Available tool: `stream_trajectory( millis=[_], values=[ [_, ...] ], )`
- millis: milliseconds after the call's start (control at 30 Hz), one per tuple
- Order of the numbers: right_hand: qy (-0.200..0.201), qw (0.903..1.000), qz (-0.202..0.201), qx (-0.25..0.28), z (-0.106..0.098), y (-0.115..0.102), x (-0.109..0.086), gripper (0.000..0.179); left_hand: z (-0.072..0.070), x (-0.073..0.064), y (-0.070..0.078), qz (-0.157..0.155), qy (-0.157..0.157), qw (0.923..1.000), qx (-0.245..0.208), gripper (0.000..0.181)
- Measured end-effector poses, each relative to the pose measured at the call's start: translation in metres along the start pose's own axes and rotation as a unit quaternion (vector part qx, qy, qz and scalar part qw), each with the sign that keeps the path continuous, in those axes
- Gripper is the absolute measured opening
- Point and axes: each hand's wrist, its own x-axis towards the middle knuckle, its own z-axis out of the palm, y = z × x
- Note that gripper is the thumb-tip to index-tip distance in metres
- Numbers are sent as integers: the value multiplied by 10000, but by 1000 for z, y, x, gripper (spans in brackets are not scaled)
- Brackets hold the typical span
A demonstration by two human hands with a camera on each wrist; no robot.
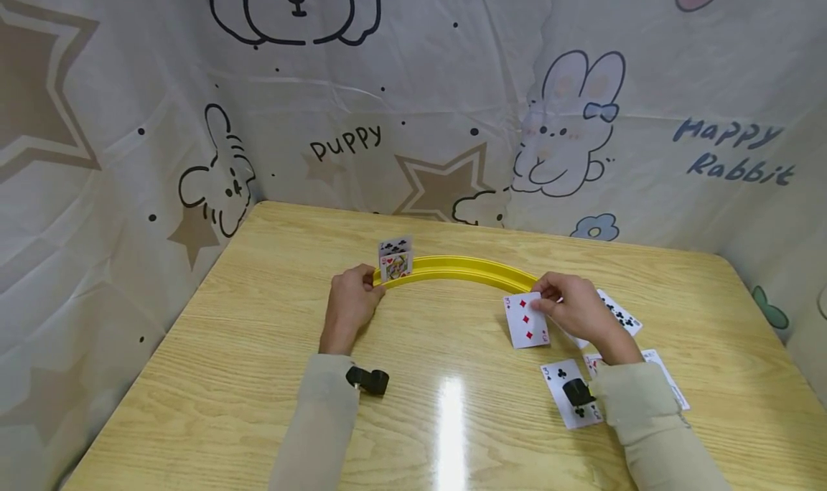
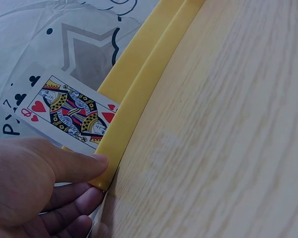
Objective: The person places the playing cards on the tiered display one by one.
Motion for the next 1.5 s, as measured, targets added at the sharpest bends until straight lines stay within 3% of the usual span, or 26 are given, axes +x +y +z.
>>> stream_trajectory(
  millis=[500, 933, 1500],
  values=[
    [289, 9992, -198, 194, -2, -9, 8, 4, 0, 0, 0, 2, -11, 10000, 19, 35],
    [815, 9948, -207, 573, 6, -20, 21, 8, 0, 1, 0, -78, -21, 10000, 20, 37],
    [972, 9922, -139, 766, 11, -26, 31, 8, -1, 0, 3, -165, -58, 9998, -37, 36]
  ],
)
